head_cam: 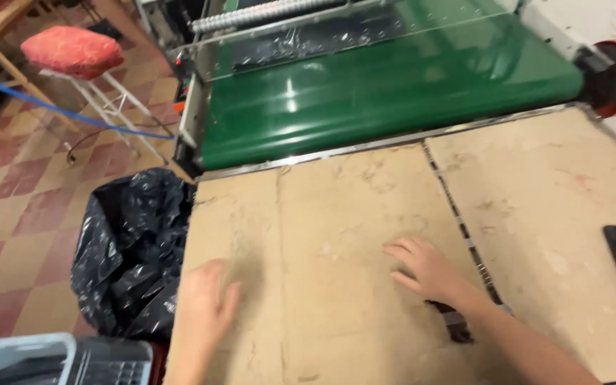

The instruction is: The person picks up individual plastic bags from a conveyor belt, folds them into a compact rectangular shape on a work surface, and then places the folded bags into a plastic bin.

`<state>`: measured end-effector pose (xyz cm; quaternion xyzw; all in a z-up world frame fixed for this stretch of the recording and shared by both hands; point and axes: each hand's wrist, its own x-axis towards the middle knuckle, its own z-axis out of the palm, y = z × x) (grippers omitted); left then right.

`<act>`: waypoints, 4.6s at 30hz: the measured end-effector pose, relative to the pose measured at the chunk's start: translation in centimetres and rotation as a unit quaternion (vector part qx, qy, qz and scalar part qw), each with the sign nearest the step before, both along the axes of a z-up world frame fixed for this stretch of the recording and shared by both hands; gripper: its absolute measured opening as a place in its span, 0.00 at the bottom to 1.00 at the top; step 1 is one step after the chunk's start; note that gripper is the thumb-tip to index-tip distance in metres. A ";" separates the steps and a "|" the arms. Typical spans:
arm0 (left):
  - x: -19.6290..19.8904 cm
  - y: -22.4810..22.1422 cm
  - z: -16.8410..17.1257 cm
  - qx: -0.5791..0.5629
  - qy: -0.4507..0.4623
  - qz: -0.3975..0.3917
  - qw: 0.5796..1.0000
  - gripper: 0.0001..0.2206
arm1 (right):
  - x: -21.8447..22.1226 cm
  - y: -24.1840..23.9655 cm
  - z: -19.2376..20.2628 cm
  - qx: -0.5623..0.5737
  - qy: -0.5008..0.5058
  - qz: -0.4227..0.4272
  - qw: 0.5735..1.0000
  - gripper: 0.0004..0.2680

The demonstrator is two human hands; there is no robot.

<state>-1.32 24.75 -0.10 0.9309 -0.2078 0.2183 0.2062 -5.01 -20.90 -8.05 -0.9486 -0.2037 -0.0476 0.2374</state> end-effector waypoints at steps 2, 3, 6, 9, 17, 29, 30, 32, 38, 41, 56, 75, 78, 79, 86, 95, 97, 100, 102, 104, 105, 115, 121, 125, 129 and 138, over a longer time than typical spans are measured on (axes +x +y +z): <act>1.8 -6.4 -2.1 -0.013 0.007 -0.076 0.997 0.19 | 1.0 -2.0 0.4 0.007 -0.025 -0.011 1.000 0.16; 2.8 -9.3 -3.4 -0.023 0.011 -0.116 0.993 0.18 | 1.6 -2.9 0.1 0.004 -0.102 -0.029 0.994 0.15; 4.6 -16.6 -7.3 -0.038 0.041 -0.158 0.986 0.18 | 2.0 -5.7 -4.5 -0.041 -0.157 -0.077 0.984 0.16; 5.1 -21.1 -8.5 -0.002 0.097 -0.114 0.989 0.15 | 2.4 -6.0 -4.4 -0.075 -0.100 -0.104 0.987 0.18; 4.4 -21.3 -9.4 -0.057 0.144 -0.105 0.982 0.08 | 3.1 -6.1 -4.3 -0.067 0.004 -0.094 0.993 0.18; 4.2 -21.3 -9.2 -0.081 0.169 -0.117 0.975 0.05 | 2.6 -5.8 -3.7 -0.048 0.005 -0.107 0.993 0.18; 4.3 -21.3 -9.0 -0.075 0.177 -0.119 0.974 0.05 | 2.5 -5.9 -4.0 -0.049 0.000 -0.116 0.992 0.18; 4.5 -21.6 -9.2 -0.064 0.187 -0.131 0.972 0.06 | 2.4 -6.0 -4.2 -0.047 -0.003 -0.138 0.989 0.18; 4.9 -21.7 -9.6 -0.047 0.182 -0.112 0.976 0.06 | 2.4 -6.1 -4.8 -0.045 -0.042 -0.108 0.992 0.18; 4.9 -21.6 -9.8 -0.064 0.181 -0.112 0.975 0.05 | 2.5 -6.0 -5.0 -0.049 -0.065 -0.118 0.990 0.18; 5.3 -21.5 -10.0 -0.051 0.203 -0.108 0.972 0.03 | 2.1 -5.7 -4.1 -0.051 -0.088 -0.113 0.988 0.17; 5.1 -21.6 -10.1 -0.070 0.189 -0.124 0.972 0.03 | 1.9 -5.7 -4.2 -0.046 -0.105 -0.101 0.988 0.17; 5.4 -21.6 -9.8 -0.065 0.193 -0.120 0.972 0.03 | 2.1 -5.8 -4.2 -0.043 -0.107 -0.104 0.988 0.17; 5.3 -21.6 -9.8 -0.067 0.201 -0.114 0.971 0.03 | 2.1 -5.8 -4.4 -0.049 -0.100 -0.106 0.988 0.17; 5.5 -21.4 -10.1 -0.064 0.205 -0.118 0.969 0.04 | 2.1 -5.6 -3.7 -0.037 -0.053 -0.115 0.991 0.18; 5.4 -21.5 -10.0 -0.065 0.221 -0.101 0.968 0.04 | 2.1 -5.7 -4.1 -0.050 -0.095 -0.106 0.988 0.17; 5.4 -21.5 -10.1 -0.075 0.204 -0.110 0.970 0.03 | 2.0 -5.6 -3.9 -0.050 -0.103 -0.106 0.988 0.17; 5.4 -21.5 -10.3 -0.073 0.209 -0.107 0.969 0.03 | 2.0 -5.7 -4.3 -0.052 -0.106 -0.109 0.987 0.17; 5.4 -21.5 -10.2 -0.072 0.206 -0.108 0.970 0.03 | 2.1 -5.6 -4.2 -0.049 -0.108 -0.109 0.987 0.17; 5.4 -21.5 -10.2 -0.070 0.203 -0.112 0.970 0.03 | 2.0 -5.6 -4.1 -0.046 -0.109 -0.112 0.987 0.17; 5.5 -21.5 -10.2 -0.075 0.200 -0.113 0.970 0.03 | 2.0 -5.5 -4.0 -0.048 -0.108 -0.114 0.986 0.17; 5.4 -21.5 -10.1 -0.069 0.219 -0.108 0.967 0.04 | 2.0 -5.5 -3.9 -0.050 -0.116 -0.109 0.986 0.17; 5.4 -21.4 -10.2 -0.071 0.199 -0.117 0.970 0.04 | 2.0 -5.6 -3.8 -0.054 -0.127 -0.105 0.985 0.17; 5.4 -21.5 -10.2 -0.074 0.194 -0.117 0.971 0.03 | 1.9 -5.5 -3.7 -0.055 -0.122 -0.107 0.985 0.17; 5.3 -21.5 -10.1 -0.078 0.190 -0.124 0.971 0.03 | 2.0 -5.5 -3.8 -0.057 -0.121 -0.108 0.985 0.17; 5.3 -21.5 -9.9 -0.079 0.196 -0.118 0.970 0.03 | 2.0 -5.6 -4.0 -0.063 -0.118 -0.110 0.985 0.17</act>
